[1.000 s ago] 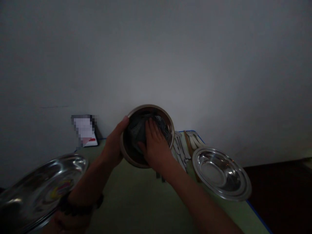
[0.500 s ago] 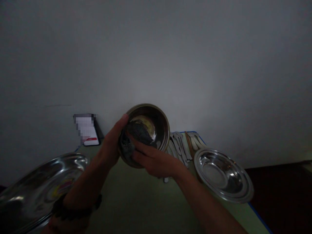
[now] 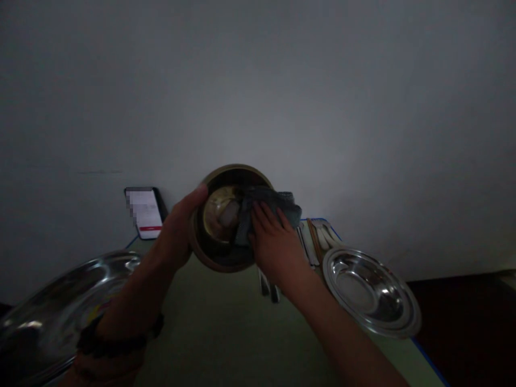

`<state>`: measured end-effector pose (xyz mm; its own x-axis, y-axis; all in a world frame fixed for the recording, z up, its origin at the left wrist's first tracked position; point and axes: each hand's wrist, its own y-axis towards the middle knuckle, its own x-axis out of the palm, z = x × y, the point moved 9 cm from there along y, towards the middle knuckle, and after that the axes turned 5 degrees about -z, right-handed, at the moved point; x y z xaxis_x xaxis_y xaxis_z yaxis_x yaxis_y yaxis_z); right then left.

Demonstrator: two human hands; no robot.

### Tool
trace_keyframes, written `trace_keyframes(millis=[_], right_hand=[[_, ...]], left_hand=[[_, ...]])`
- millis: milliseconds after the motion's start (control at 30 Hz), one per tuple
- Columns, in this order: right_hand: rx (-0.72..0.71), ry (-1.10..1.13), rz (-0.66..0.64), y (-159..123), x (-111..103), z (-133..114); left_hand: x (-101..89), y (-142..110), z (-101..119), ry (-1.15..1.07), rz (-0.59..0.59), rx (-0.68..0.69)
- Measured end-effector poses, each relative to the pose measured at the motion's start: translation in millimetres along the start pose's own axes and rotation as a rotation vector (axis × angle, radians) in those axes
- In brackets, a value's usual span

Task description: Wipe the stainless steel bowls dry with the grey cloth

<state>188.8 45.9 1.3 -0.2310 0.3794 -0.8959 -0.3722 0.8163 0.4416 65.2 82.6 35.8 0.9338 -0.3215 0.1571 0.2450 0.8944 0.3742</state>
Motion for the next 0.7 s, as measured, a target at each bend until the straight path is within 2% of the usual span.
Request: trace_keyframes(millis=[167,333,500,700], right_hand=[[-0.011,0.024,0.037,6.1,-0.5,9.0],[-0.076,0.393,0.033,7.7,-3.0,-8.7],[-0.168,0.729,-0.101,2.7,-4.4,-35.1],[-0.295,0.960,-0.302,-3.5,-3.4,-50.4]], left_hand=[[15.8,-1.5,-3.3,0.059,-0.095,-0.031],[25.6,-1.8,-3.5,0.056,-0.136,0.018],[19.3,-0.9,-0.3,0.097,-0.111,0.042],[7.6,0.6,-1.5,0.121,-0.082,0.022]])
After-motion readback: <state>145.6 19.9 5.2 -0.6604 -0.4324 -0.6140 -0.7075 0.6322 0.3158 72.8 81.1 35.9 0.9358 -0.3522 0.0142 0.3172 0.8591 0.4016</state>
